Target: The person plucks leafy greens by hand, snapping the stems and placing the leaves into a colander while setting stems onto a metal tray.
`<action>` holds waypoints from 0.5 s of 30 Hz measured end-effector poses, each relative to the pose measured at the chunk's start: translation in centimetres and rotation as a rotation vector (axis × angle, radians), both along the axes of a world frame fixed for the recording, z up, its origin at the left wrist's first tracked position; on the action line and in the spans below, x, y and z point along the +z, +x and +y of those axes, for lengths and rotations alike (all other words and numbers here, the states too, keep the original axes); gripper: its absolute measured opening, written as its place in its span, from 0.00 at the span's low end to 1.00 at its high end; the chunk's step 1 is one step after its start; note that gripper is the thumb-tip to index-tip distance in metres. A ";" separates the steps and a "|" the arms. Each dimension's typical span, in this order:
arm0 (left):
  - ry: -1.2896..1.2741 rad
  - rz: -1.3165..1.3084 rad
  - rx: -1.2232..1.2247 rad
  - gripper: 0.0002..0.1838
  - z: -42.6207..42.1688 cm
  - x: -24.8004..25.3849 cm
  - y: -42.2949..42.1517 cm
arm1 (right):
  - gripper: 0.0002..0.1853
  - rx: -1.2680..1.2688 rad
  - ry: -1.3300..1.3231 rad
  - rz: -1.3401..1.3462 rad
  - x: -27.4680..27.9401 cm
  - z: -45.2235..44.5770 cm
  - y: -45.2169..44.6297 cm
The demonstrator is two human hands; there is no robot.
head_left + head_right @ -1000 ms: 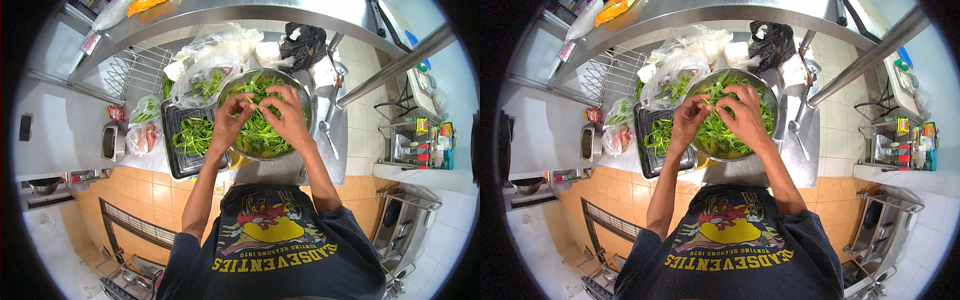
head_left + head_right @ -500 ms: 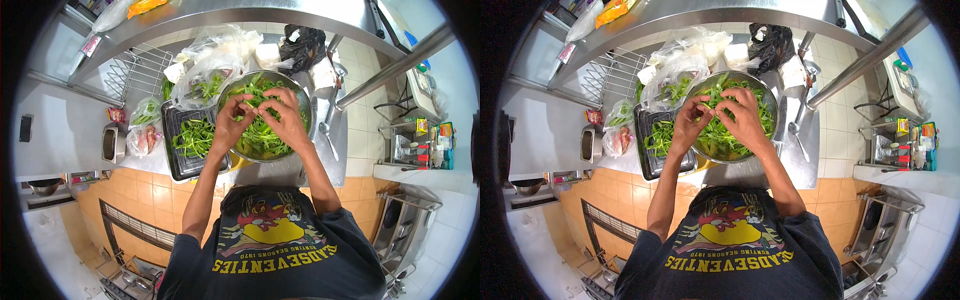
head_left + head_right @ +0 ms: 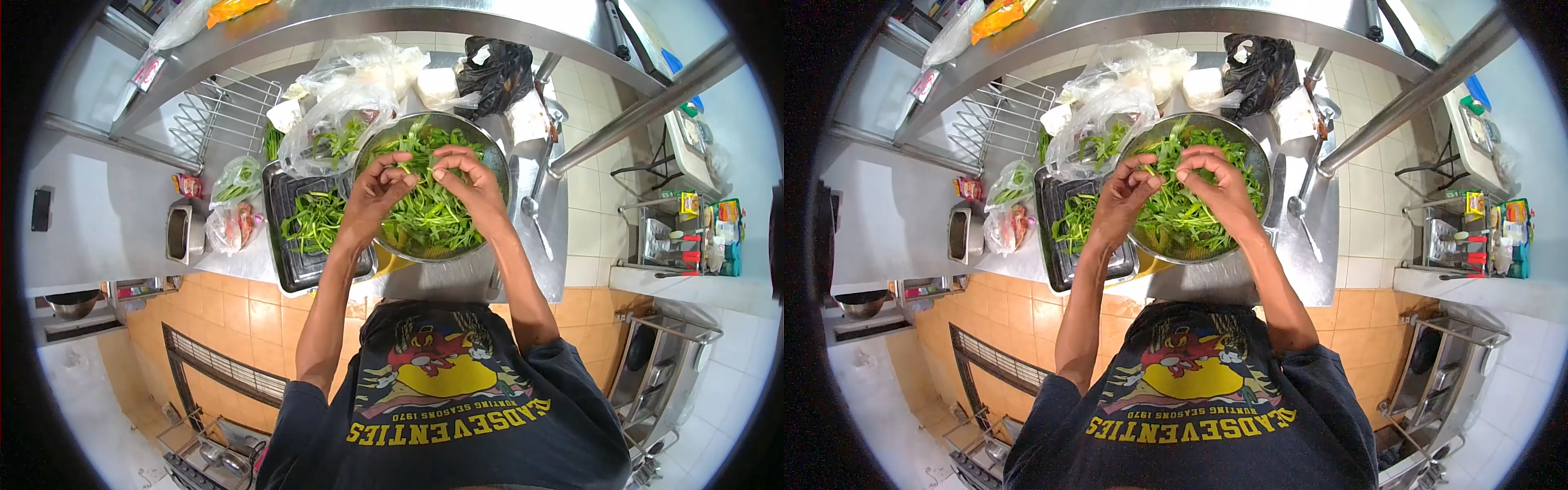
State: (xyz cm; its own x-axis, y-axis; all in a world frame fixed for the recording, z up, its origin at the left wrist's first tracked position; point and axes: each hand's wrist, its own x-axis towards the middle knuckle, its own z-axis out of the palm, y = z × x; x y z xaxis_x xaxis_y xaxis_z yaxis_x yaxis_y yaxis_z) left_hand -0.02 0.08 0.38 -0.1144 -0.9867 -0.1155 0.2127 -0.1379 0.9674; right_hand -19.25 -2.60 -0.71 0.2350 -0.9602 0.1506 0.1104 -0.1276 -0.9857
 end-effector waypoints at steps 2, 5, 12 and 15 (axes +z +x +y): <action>-0.020 -0.034 0.021 0.20 0.1 0.3 0.3 | 0.04 -0.025 0.016 -0.007 -0.1 -0.1 -0.4; -0.081 -0.066 0.081 0.18 -0.2 0.0 1.1 | 0.05 -0.092 0.034 -0.042 0.3 -0.2 -1.1; -0.364 -0.367 0.428 0.14 -2.6 -0.7 7.2 | 0.05 -0.190 -0.090 0.225 1.9 0.3 -3.1; -0.444 -0.626 0.649 0.10 -3.7 0.2 8.8 | 0.04 -0.210 -0.094 0.222 1.9 0.5 -2.9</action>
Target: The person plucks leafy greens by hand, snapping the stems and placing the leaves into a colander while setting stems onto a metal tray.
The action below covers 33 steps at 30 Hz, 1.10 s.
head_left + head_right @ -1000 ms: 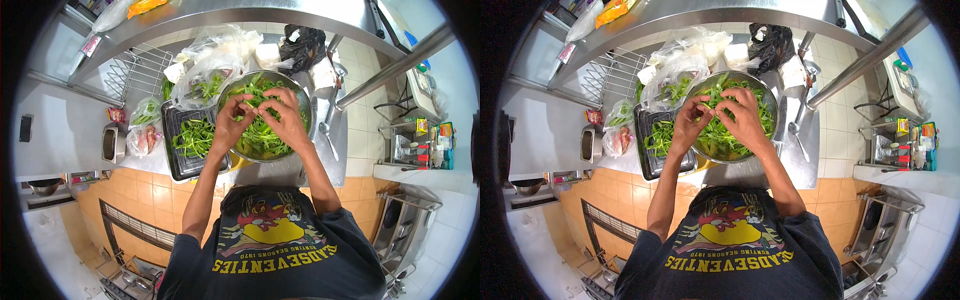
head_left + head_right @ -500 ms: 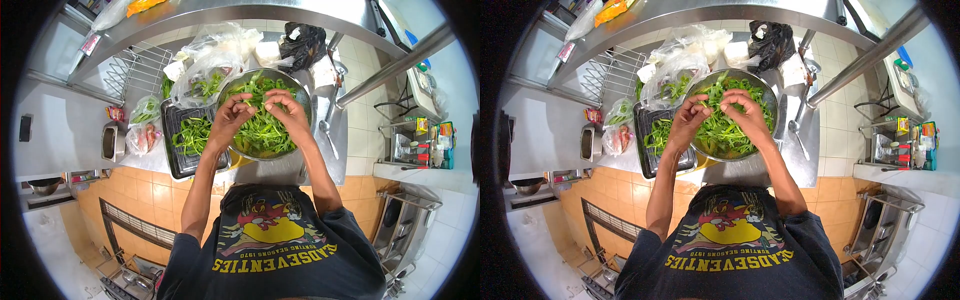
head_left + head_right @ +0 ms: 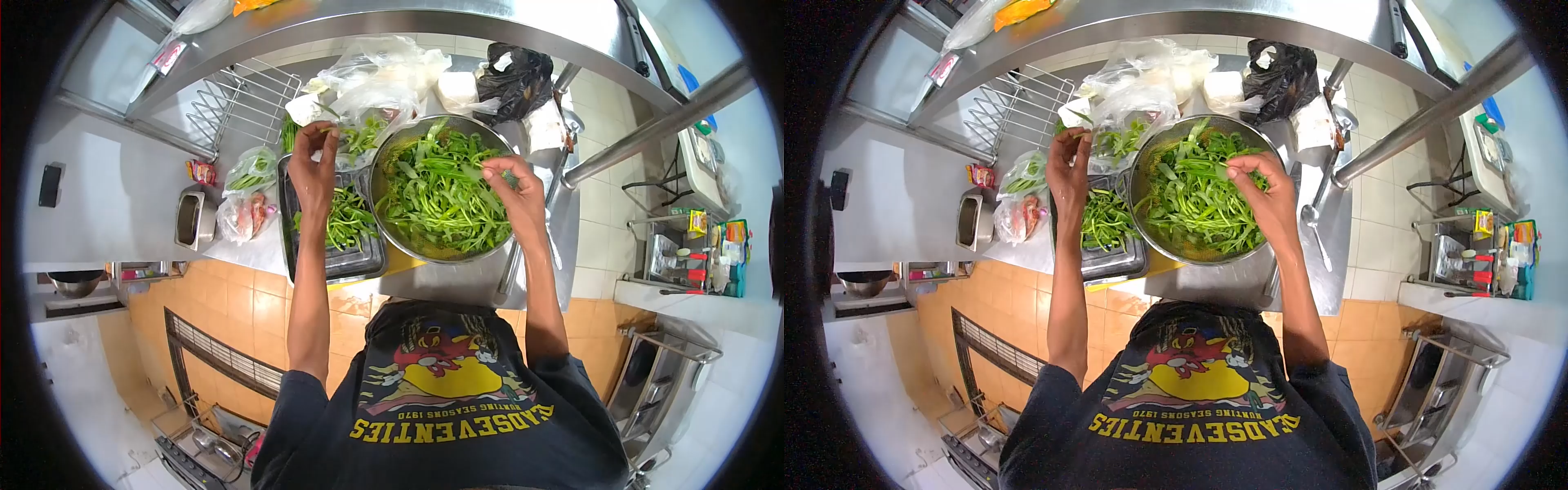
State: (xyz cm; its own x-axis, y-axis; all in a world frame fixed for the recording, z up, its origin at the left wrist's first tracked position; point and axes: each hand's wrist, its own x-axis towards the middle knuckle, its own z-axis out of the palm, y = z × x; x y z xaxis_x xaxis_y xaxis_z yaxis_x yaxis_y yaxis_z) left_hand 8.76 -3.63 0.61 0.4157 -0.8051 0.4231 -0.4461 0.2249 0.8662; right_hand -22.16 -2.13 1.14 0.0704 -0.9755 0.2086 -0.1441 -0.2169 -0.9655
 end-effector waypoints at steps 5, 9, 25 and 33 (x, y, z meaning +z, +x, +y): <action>0.075 -0.475 -0.024 0.13 -2.6 -2.6 2.2 | 0.05 0.003 -0.001 -0.004 -0.2 0.0 0.4; 0.118 -0.519 -0.019 0.15 -3.4 -5.1 2.7 | 0.05 -0.014 -0.012 0.000 -0.4 0.0 0.4; 0.232 -0.647 -0.069 0.15 -6.0 -9.9 4.0 | 0.06 0.015 0.019 0.000 -0.3 0.1 0.9; 0.211 -0.451 0.030 0.10 -5.2 -7.0 3.6 | 0.07 -0.015 0.049 -0.007 -0.1 0.6 0.1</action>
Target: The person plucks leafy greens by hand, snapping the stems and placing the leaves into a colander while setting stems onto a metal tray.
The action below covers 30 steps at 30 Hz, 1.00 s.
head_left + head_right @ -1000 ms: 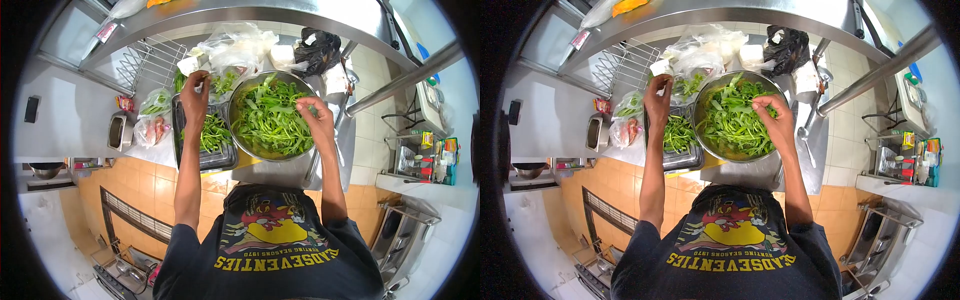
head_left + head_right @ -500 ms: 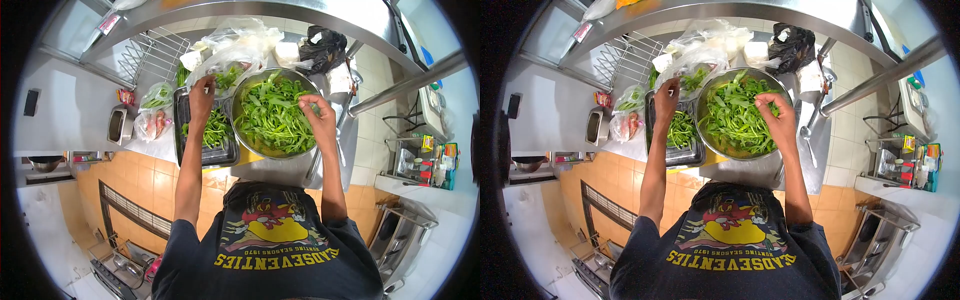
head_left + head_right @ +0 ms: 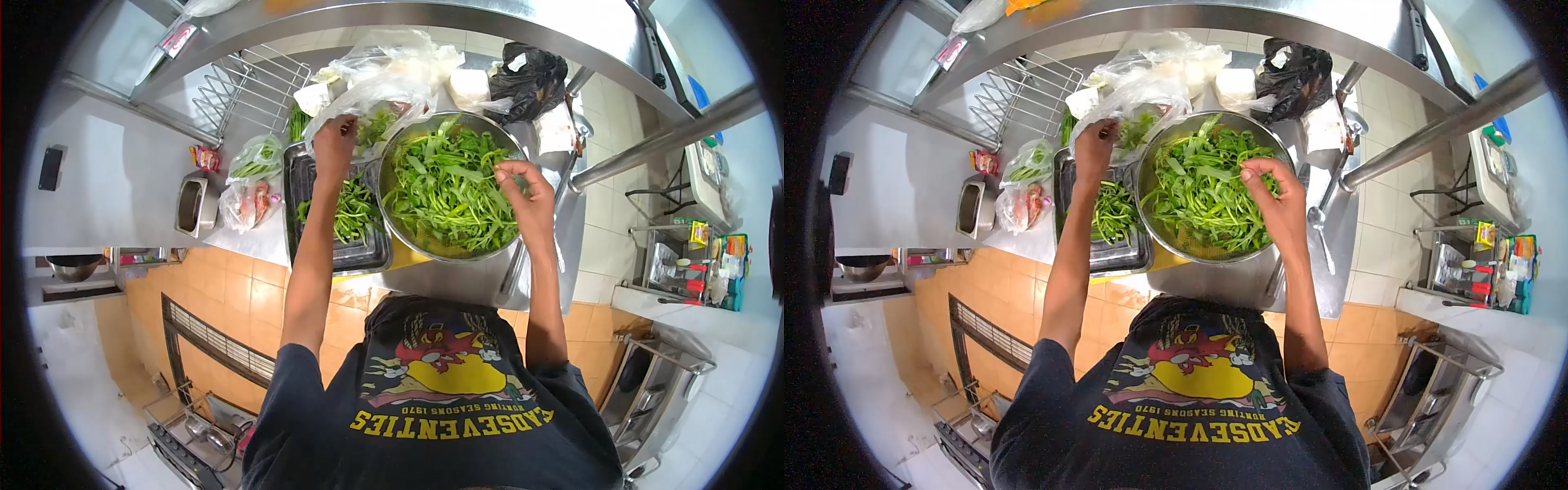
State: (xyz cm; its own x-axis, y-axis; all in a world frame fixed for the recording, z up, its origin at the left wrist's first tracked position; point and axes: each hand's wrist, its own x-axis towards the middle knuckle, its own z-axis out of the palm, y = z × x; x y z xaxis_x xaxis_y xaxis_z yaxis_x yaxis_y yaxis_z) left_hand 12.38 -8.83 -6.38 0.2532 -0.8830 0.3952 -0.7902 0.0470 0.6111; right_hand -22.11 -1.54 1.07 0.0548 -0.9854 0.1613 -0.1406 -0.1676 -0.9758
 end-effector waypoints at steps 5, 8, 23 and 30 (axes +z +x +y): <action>-0.034 0.296 0.084 0.10 6.0 5.9 -0.7 | 0.07 0.002 0.017 -0.008 -0.1 -0.3 0.3; -0.007 0.356 0.074 0.10 10.1 6.4 0.2 | 0.06 0.016 0.020 -0.029 -0.7 -0.7 0.6; -0.073 0.105 -0.159 0.18 13.3 6.8 -3.7 | 0.06 0.156 0.018 -0.074 -0.3 -0.5 4.4; 0.004 -0.106 -0.291 0.13 13.7 8.2 -8.8 | 0.07 0.272 0.016 -0.073 -0.1 1.0 6.3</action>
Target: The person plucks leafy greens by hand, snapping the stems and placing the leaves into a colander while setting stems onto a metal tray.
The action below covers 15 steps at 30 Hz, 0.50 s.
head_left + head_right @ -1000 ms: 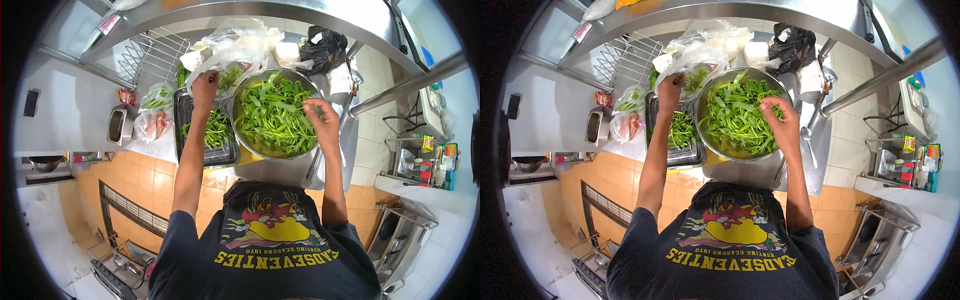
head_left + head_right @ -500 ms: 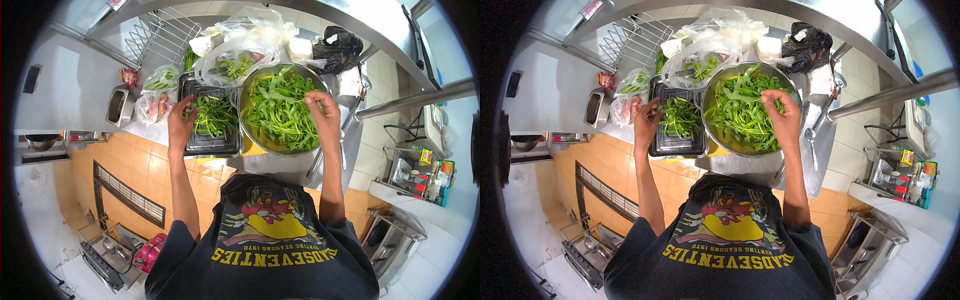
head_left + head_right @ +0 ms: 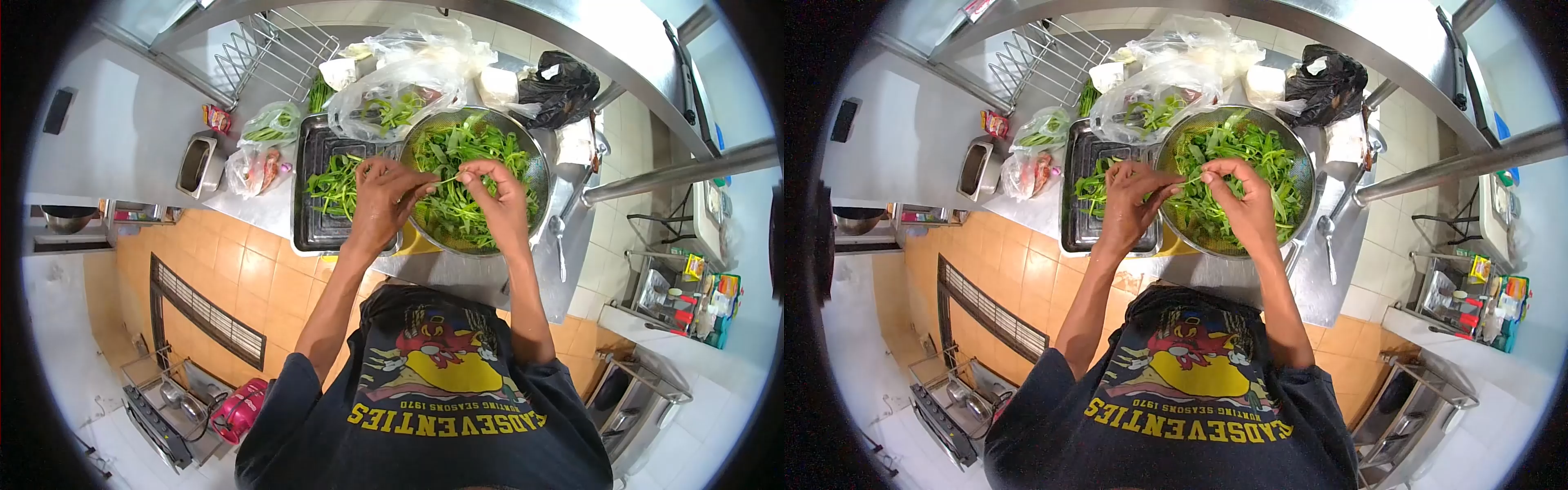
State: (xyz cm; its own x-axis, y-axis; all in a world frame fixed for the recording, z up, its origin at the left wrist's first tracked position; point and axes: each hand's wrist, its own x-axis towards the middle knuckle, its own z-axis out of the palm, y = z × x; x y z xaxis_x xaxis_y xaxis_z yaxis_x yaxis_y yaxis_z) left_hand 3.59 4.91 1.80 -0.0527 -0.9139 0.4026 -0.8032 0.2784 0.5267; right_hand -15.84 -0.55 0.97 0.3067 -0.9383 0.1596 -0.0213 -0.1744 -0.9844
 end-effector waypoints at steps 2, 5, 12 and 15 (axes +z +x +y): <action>0.011 0.046 0.055 0.12 0.3 -0.1 0.8 | 0.10 0.020 0.017 -0.005 0.2 0.2 0.1; 0.048 0.118 0.142 0.11 0.8 -1.0 4.1 | 0.13 0.026 0.015 0.024 -0.1 0.0 -0.4; 0.027 -0.268 0.279 0.13 2.3 -2.8 9.3 | 0.12 -0.033 0.123 0.016 -1.4 -0.3 -2.9; 0.028 -0.136 0.296 0.10 0.0 -3.9 9.6 | 0.12 -0.053 0.108 0.040 -1.4 -0.2 -3.4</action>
